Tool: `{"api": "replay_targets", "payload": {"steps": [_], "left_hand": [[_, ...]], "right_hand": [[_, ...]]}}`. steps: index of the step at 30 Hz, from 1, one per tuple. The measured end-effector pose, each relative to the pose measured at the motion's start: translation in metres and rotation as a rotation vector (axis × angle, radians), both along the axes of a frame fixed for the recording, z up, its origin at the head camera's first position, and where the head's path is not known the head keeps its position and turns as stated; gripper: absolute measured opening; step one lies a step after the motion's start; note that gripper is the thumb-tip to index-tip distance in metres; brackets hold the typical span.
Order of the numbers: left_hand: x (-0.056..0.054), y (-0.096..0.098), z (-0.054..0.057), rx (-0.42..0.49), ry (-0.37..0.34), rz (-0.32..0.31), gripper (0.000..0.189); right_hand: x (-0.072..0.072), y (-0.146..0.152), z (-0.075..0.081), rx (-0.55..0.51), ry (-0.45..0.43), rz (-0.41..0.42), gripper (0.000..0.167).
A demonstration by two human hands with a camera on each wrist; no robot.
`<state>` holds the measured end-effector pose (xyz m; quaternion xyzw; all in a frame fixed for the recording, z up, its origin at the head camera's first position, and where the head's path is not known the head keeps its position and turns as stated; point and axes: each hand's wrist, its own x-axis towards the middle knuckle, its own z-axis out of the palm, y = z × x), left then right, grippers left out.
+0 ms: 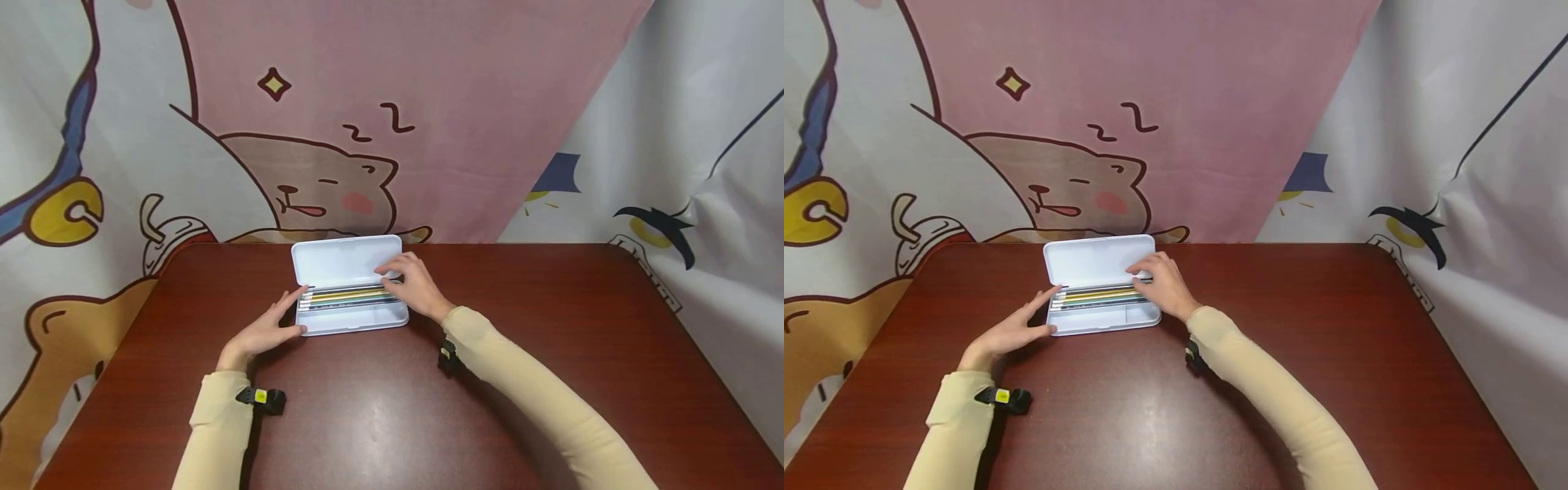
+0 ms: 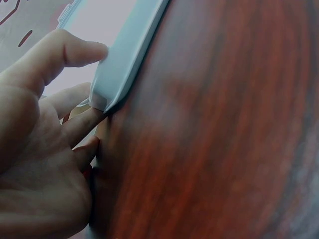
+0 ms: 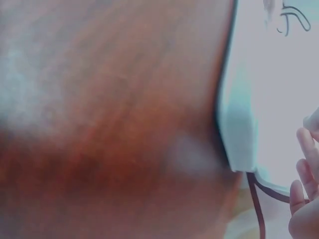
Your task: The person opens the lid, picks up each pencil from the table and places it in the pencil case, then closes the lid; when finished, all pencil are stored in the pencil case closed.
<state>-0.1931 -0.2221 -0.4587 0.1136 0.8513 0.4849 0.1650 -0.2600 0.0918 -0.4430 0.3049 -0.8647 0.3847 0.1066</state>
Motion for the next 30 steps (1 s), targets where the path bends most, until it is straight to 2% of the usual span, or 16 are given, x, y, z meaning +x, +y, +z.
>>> {"api": "replay_targets", "payload": {"steps": [10,14,18,22,30], "left_hand": [[0.0,0.0,0.002,0.004,-0.006,0.0,0.082],[0.0,0.0,0.003,0.002,-0.004,-0.003,0.082],[0.001,0.0,0.003,0.006,0.004,-0.004,0.081],[0.001,0.001,0.002,0.008,-0.001,-0.001,0.082],[0.004,0.002,-0.003,-0.026,0.019,0.03,0.083]], "right_hand": [[-0.005,0.01,0.031,-0.137,0.021,-0.064,0.023],[-0.007,0.01,0.04,-0.174,-0.012,-0.095,0.033],[-0.007,0.009,0.041,-0.138,-0.125,-0.076,0.054],[-0.005,0.008,0.038,-0.056,-0.212,-0.054,0.063],[0.004,0.011,0.032,-0.063,-0.143,-0.048,0.061]]}}
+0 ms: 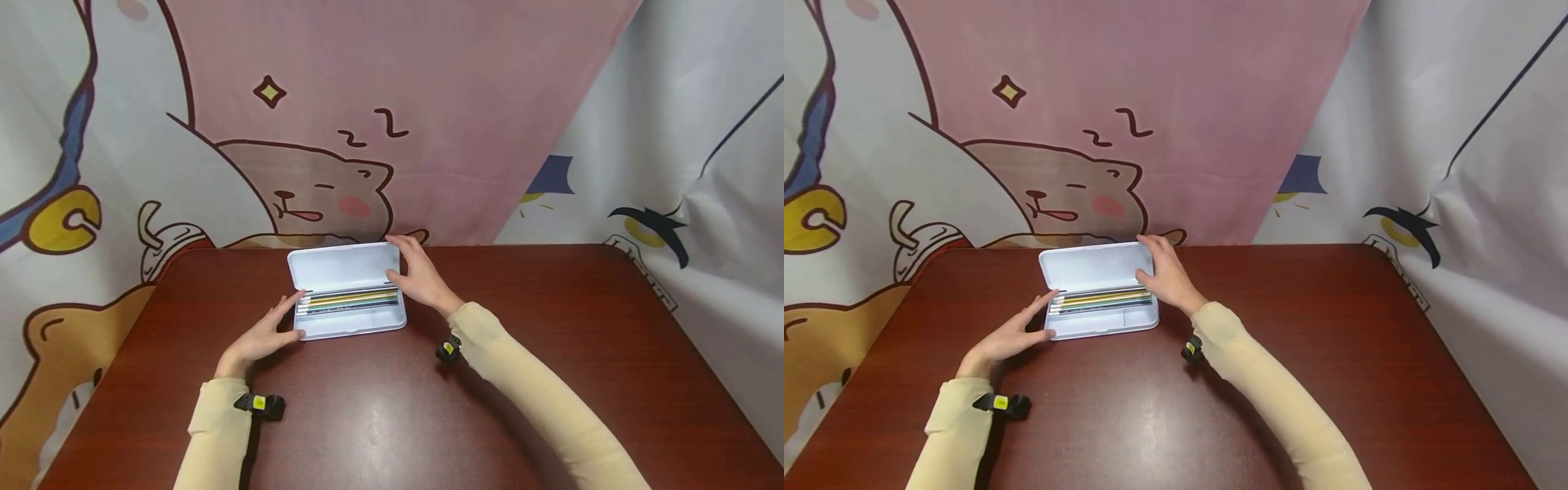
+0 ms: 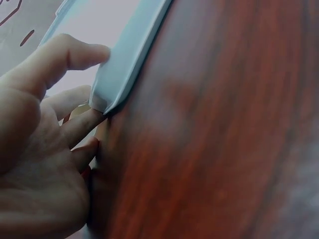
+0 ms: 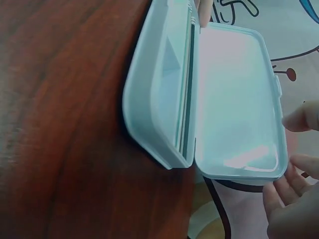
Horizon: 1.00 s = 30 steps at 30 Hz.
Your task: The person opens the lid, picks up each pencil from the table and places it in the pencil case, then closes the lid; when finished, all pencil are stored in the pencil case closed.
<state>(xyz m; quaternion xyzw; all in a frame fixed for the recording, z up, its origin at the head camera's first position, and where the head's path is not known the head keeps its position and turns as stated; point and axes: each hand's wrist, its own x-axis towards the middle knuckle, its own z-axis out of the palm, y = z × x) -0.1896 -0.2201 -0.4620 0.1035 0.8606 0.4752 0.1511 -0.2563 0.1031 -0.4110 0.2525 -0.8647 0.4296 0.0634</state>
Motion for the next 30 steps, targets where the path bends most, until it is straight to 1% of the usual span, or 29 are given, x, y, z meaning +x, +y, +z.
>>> {"api": "replay_targets", "payload": {"steps": [4,6,8,11,15,18,20,21,23,25,27,28,30], "left_hand": [[0.003,0.002,-0.004,0.037,0.033,0.033,0.084],[0.005,0.003,-0.005,0.082,0.041,0.06,0.081],[0.006,0.004,-0.003,0.131,0.048,0.095,0.075],[0.007,0.005,0.006,0.208,0.066,0.158,0.065],[0.009,0.006,0.025,0.264,0.147,0.237,0.057],[0.012,0.009,0.038,0.299,0.22,0.27,0.05],[0.014,0.011,0.045,0.292,0.271,0.269,0.044],[0.014,0.012,0.048,0.275,0.297,0.263,0.04],[0.016,0.015,0.053,0.19,0.343,0.25,0.035],[0.017,0.017,0.054,0.095,0.39,0.24,0.029],[0.019,0.018,0.055,0.025,0.42,0.242,0.024],[0.019,0.019,0.055,0.001,0.433,0.243,0.023],[0.02,0.019,0.053,-0.021,0.458,0.25,0.02]], "right_hand": [[0.009,0.003,-0.004,-0.015,0.041,0.007,0.059],[0.015,0.004,-0.006,-0.024,0.058,0.016,0.057],[0.02,0.005,-0.008,-0.031,0.078,0.023,0.054],[0.027,0.007,-0.01,-0.035,0.104,0.028,0.05],[0.034,0.011,-0.012,-0.041,0.122,0.031,0.046],[0.04,0.015,-0.013,-0.052,0.118,0.033,0.045],[0.044,0.017,-0.014,-0.058,0.116,0.032,0.045],[0.046,0.017,-0.014,-0.061,0.119,0.03,0.044],[0.05,0.017,-0.015,-0.066,0.126,0.022,0.043],[0.055,0.017,-0.016,-0.072,0.131,0.006,0.041],[0.059,0.016,-0.017,-0.085,0.131,-0.017,0.038],[0.061,0.016,-0.019,-0.093,0.13,-0.033,0.036],[0.065,0.015,-0.021,-0.116,0.119,-0.063,0.033]]}}
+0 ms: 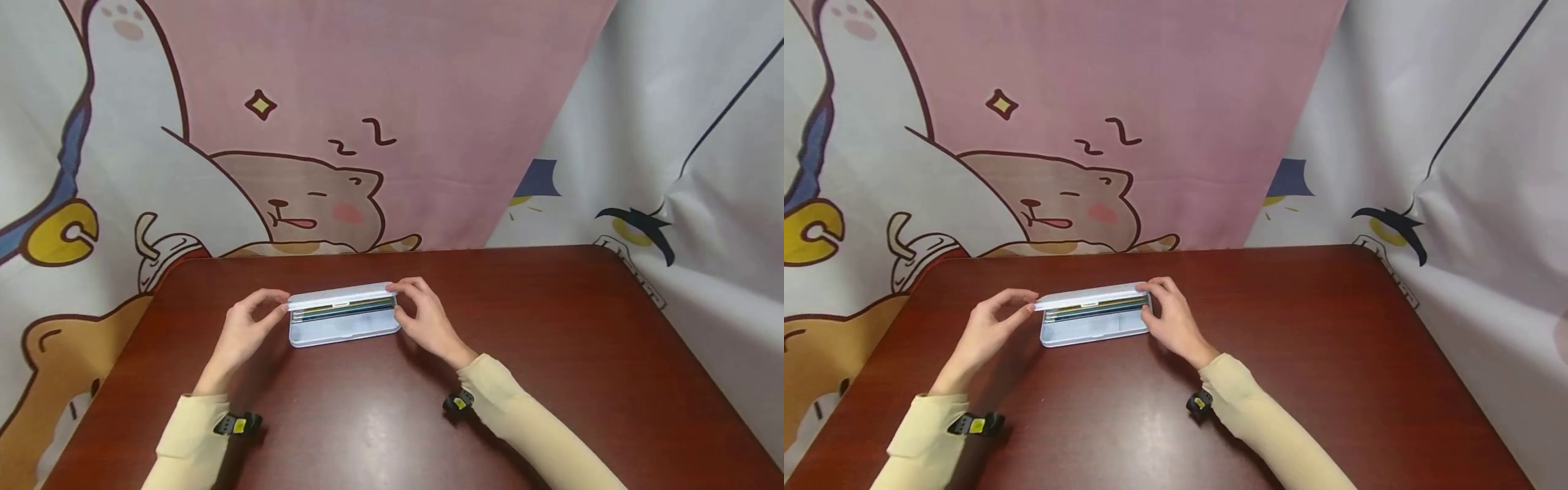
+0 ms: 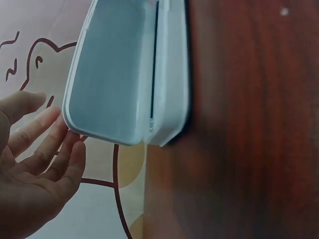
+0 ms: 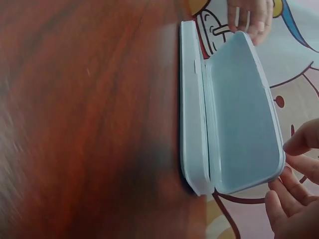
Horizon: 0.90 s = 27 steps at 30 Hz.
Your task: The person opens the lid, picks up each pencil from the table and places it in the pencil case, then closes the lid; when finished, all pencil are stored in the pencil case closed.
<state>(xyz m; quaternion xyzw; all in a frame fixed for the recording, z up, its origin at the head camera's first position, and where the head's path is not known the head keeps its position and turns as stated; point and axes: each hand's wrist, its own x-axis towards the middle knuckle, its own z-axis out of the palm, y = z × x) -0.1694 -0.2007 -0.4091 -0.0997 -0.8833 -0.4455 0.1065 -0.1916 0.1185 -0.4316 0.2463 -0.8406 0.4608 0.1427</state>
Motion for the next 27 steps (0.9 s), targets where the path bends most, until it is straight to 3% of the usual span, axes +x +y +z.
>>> {"api": "replay_targets", "payload": {"steps": [8,18,27], "left_hand": [[0.008,0.001,-0.018,0.021,0.039,0.003,0.016],[0.012,0.008,-0.037,0.076,-0.002,0.016,0.016],[0.007,0.007,-0.045,0.097,-0.114,0.004,0.015]], "right_hand": [[0.012,-0.003,-0.01,-0.076,-0.068,-0.083,0.023],[0.016,-0.012,-0.024,-0.094,-0.102,-0.186,0.015],[0.015,-0.014,-0.029,-0.06,-0.155,-0.225,0.015]]}}
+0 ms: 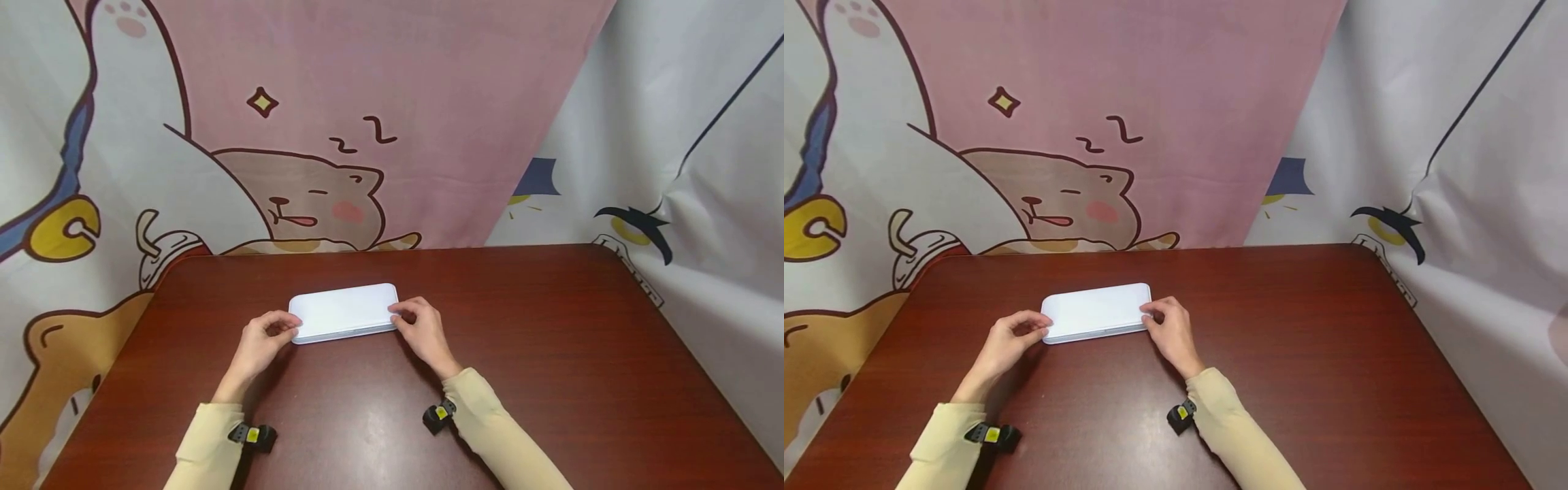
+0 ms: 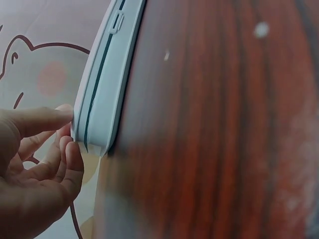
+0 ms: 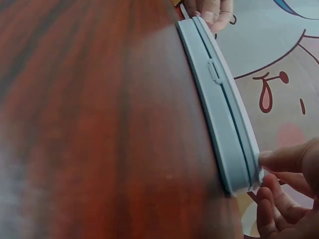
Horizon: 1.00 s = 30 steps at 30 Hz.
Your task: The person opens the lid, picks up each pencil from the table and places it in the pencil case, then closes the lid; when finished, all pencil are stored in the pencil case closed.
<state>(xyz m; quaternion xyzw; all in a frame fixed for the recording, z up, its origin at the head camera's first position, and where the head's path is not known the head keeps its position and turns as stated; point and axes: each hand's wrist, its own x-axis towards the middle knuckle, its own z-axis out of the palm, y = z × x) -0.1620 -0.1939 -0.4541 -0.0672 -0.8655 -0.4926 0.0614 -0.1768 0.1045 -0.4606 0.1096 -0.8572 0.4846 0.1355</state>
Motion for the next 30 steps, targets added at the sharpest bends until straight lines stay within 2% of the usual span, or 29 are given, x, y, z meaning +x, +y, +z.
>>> {"api": "replay_targets", "payload": {"steps": [6,12,18,25,30], "left_hand": [[-0.002,-0.001,-0.001,0.035,-0.036,-0.029,0.014],[-0.002,-0.002,0.003,0.007,-0.022,-0.059,0.015],[-0.002,-0.002,0.003,-0.01,-0.062,-0.062,0.015],[-0.002,-0.001,0.007,0.032,-0.088,-0.061,0.014],[-0.001,-0.007,0.012,-0.005,-0.099,-0.088,0.016]], "right_hand": [[-0.003,0.001,0.002,0.022,-0.053,0.013,0.012],[-0.005,0.001,0.003,0.004,-0.104,0.019,0.012],[-0.005,0.005,0.004,-0.032,-0.14,0.043,0.013],[-0.007,0.017,0.009,0.015,-0.15,0.075,0.015],[-0.009,0.038,0.012,0.1,-0.159,0.09,0.018]]}}
